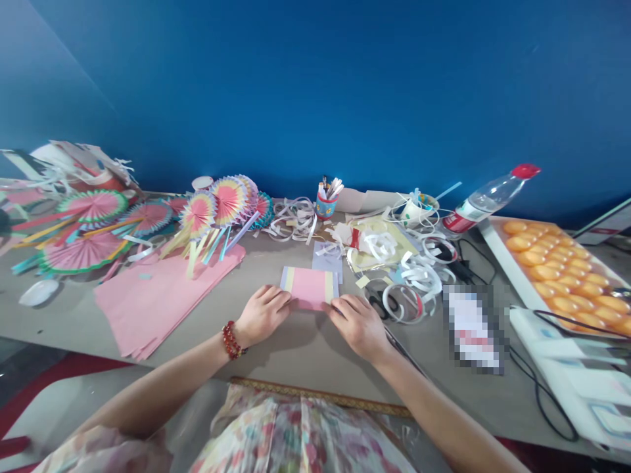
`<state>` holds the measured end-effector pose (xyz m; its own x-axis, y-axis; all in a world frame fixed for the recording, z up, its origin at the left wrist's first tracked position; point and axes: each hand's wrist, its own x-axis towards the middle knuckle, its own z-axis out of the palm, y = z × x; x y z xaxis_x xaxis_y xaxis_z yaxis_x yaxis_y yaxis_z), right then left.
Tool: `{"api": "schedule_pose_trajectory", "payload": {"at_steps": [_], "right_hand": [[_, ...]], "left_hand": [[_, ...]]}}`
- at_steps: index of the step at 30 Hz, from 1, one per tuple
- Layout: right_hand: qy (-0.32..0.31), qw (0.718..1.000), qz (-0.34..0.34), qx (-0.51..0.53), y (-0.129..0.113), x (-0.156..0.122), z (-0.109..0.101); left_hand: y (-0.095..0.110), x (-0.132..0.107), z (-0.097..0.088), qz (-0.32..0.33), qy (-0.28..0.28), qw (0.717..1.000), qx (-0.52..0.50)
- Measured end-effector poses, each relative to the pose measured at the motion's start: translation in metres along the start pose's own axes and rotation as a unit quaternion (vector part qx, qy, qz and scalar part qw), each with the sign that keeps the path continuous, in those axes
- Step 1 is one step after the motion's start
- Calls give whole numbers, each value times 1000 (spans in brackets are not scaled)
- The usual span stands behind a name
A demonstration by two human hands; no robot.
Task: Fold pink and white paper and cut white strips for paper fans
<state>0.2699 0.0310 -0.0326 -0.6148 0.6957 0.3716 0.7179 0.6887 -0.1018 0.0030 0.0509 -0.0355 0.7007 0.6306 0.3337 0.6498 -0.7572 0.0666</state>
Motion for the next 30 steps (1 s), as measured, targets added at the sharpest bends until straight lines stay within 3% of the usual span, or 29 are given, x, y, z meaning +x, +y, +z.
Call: {"api": "schedule_pose_trajectory", "payload": {"at_steps": [6, 15, 21, 30], "right_hand": [[-39, 999, -11, 33, 2, -10, 10], [-24, 992, 54, 114, 8, 3, 9], [-2, 985, 75, 158, 12, 4, 9], [-24, 981, 101, 166, 19, 9, 14]], "left_hand": [[4, -6, 4, -7, -40, 998, -37], [-10, -5, 8, -76, -6, 986, -149], [-17, -2, 5, -102, -12, 974, -204], [-32, 12, 1, -115, -77, 960, -244]]}}
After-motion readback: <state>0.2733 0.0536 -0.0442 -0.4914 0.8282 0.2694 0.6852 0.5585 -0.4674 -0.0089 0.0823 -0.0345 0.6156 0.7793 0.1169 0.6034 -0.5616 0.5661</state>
